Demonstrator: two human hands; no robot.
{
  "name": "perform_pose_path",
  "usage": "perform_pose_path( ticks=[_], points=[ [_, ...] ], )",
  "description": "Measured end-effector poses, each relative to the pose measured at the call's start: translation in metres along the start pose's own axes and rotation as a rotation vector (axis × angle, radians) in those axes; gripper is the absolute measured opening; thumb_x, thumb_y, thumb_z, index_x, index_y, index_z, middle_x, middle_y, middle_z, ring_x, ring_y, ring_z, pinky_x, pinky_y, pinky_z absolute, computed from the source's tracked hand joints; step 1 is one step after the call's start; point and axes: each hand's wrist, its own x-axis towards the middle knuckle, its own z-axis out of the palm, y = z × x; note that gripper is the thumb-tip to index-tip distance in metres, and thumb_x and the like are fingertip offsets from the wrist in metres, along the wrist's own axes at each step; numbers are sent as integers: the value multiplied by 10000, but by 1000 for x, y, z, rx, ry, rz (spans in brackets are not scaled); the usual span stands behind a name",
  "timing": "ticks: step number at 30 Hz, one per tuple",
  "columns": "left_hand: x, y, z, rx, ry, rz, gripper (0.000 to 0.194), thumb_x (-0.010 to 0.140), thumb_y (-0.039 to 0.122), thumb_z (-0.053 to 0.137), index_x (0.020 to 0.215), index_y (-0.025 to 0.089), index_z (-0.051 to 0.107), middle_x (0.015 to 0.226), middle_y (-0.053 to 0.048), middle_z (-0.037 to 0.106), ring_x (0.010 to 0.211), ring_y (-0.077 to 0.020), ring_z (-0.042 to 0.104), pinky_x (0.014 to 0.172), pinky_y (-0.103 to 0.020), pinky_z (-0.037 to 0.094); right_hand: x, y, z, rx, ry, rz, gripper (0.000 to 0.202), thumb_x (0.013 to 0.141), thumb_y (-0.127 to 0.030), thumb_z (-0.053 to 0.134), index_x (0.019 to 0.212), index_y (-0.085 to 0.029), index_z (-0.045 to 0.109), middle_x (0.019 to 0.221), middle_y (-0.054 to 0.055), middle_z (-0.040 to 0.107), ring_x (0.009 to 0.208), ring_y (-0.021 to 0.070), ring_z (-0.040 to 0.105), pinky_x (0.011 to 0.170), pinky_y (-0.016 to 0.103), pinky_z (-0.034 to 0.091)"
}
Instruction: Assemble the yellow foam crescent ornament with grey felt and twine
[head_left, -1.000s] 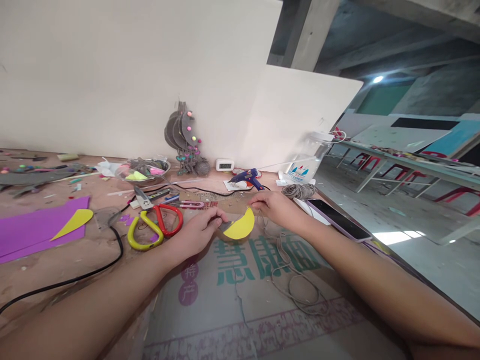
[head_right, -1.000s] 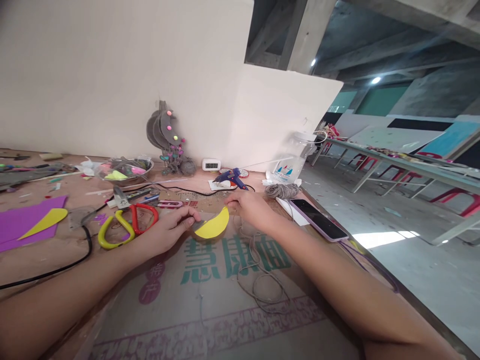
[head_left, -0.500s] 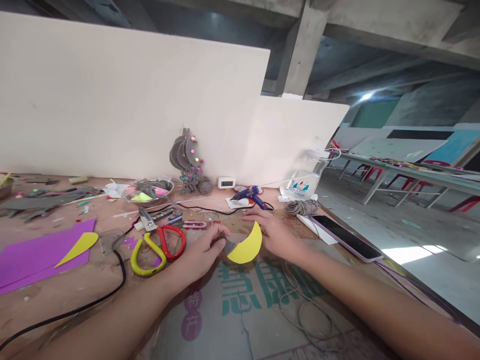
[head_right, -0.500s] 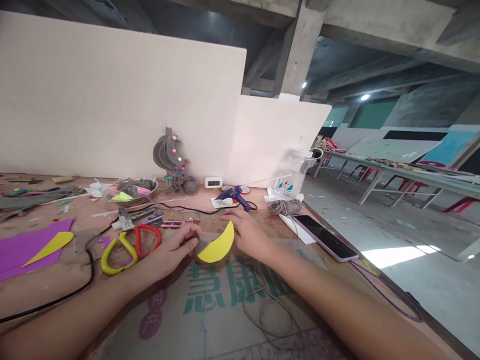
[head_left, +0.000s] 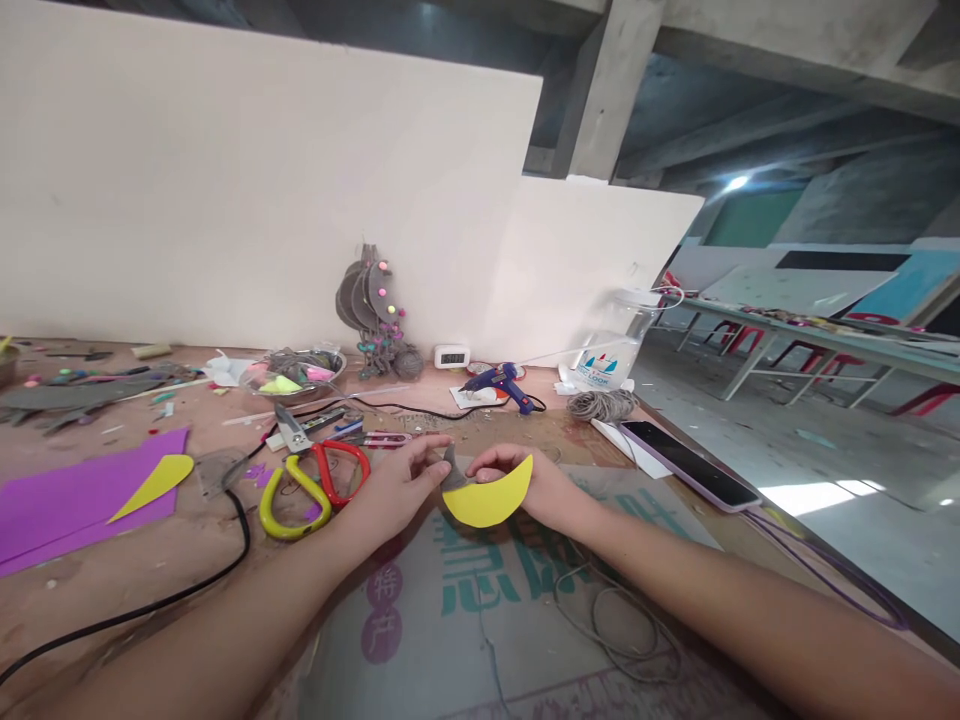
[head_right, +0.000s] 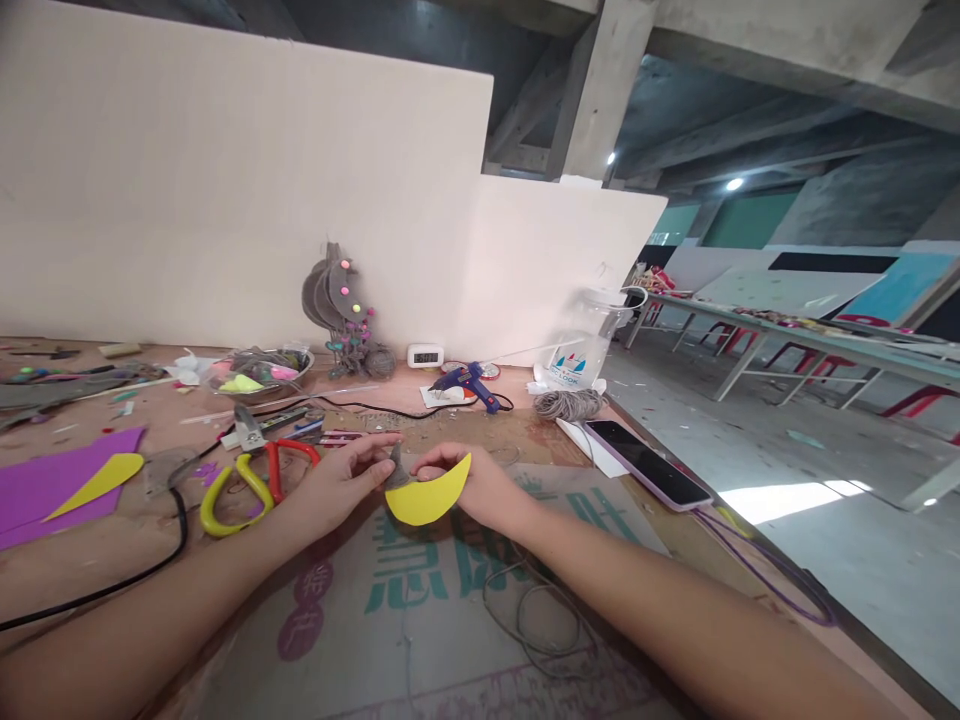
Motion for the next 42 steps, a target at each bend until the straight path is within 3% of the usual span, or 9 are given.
perform_pose_path(
  ticks=[6, 10, 12, 17, 23, 29, 33, 38, 42],
  points=[
    [2, -1, -2, 54, -1, 6, 341, 809, 374, 497, 1054, 166, 610, 1054, -74, 649, 967, -204, 582, 846, -317, 445, 2, -1, -5, -25, -13, 23, 302, 770, -429, 595, 809, -138, 664, 757, 33, 654, 569, 85, 534, 500, 187, 405],
    [1, -2, -2, 66, 12, 8, 309, 810, 379, 496, 1006, 166, 606, 971, -58, 659, 879, -189, 596, 786, -306, 457, -1, -10, -4, 129, -30, 123, 327, 796, -444, 547, 981, -180, 599, 899, 40, 665, 353, 10, 349, 310, 160, 241],
    [1, -2, -2, 62, 15, 5, 301, 814, 379, 491, 1000, 165, 593, 956, -53, 649, 861, -182, 587, 764, -297, 455, -2, -12, -3, 234, -53, 181, 363, 785, -416, 559, 1091, -223, 534, 932, 32, 659, 326, 6, 340, 287, 159, 238],
    [1, -1, -2, 68, 10, -4, 274, 824, 375, 474, 968, 165, 573, 912, -40, 623, 820, -171, 553, 733, -286, 433, -1, -15, -4, 252, -150, 276, 346, 739, -402, 603, 1013, -192, 579, 648, -29, 581, 410, 59, 473, 372, 177, 362],
    [2, 1, 1, 22, -7, -3, 224, 834, 347, 459, 920, 166, 557, 866, -23, 589, 803, -157, 526, 718, -265, 404, 3, -18, -9, 34, -133, 180, 307, 653, -394, 709, 762, -112, 659, 721, 10, 626, 613, 71, 516, 571, 180, 405],
    [1, 3, 1, 6, -3, -4, 221, 833, 338, 458, 931, 159, 545, 878, -27, 577, 804, -157, 514, 719, -270, 401, 2, -14, -9, 228, -89, 252, 328, 755, -414, 610, 958, -156, 617, 908, 46, 647, 402, 16, 411, 332, 154, 299],
    [2, 1, 0, 36, 24, -12, 229, 833, 343, 454, 935, 158, 543, 877, -31, 577, 797, -159, 509, 717, -276, 399, 1, -21, -15, 321, -173, 359, 328, 772, -331, 596, 1068, -192, 567, 1111, 95, 621, 331, 8, 454, 284, 156, 322],
    [3, 1, 2, -10, 22, -13, 216, 824, 341, 466, 917, 162, 543, 848, -19, 564, 752, -147, 504, 673, -258, 405, 0, -23, -21, 346, -295, 396, 430, 739, -278, 625, 1149, -182, 533, 851, 65, 671, 482, 101, 607, 462, 224, 504],
    [2, 5, 3, -35, 7, -10, 185, 820, 320, 467, 878, 160, 540, 811, -8, 549, 722, -136, 497, 648, -242, 397, 0, -17, -16, 271, -322, 309, 338, 718, -313, 640, 999, -128, 624, 759, 44, 633, 498, 77, 551, 467, 200, 458]
  ],
)
